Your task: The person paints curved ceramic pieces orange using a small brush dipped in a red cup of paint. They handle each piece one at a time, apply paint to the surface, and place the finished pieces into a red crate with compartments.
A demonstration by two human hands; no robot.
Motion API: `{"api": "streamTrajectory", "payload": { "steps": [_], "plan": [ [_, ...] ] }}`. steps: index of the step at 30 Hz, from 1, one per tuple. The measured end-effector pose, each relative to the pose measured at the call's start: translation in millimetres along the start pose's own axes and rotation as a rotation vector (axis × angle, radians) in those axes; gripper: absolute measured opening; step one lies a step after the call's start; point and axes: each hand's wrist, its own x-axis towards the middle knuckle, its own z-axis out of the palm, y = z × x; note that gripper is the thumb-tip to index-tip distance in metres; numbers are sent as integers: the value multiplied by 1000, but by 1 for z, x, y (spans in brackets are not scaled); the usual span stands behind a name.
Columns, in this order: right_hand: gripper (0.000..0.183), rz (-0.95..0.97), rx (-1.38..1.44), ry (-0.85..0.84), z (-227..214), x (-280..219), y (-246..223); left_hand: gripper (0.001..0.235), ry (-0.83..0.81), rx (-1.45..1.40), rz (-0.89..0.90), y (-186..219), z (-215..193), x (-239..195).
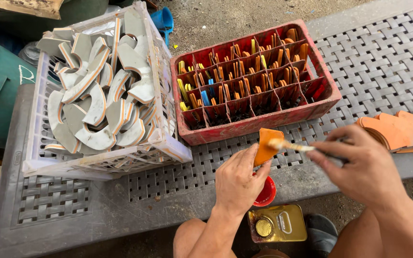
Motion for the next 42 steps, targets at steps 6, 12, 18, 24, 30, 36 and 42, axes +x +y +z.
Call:
{"api": "streamTrajectory", "payload": {
  "steps": [6,12,18,24,30,36,42],
  "plan": [
    [24,18,54,-109,-9,6,2,45,-6,-3,43,3,-2,2],
    [26,14,-61,167,-4,3,7,41,-83,-63,44,0,2,-1],
    [26,-37,-11,3,-3,4,12,42,-80,-47,42,0,0,-1],
    [28,-50,128,-18,0,7,14,42,-60,-46,49,2,-2,2],
    [24,6,98,211,5,4,13,40,-73,-98,-41,5,-3,2],
    [25,-116,166,-60,11,5,20,43,22,-55,37,4,-6,4],
    [61,256,123,142,4,9,41,48,-23,-392,-214,-1,2,-2]
  ]
}}
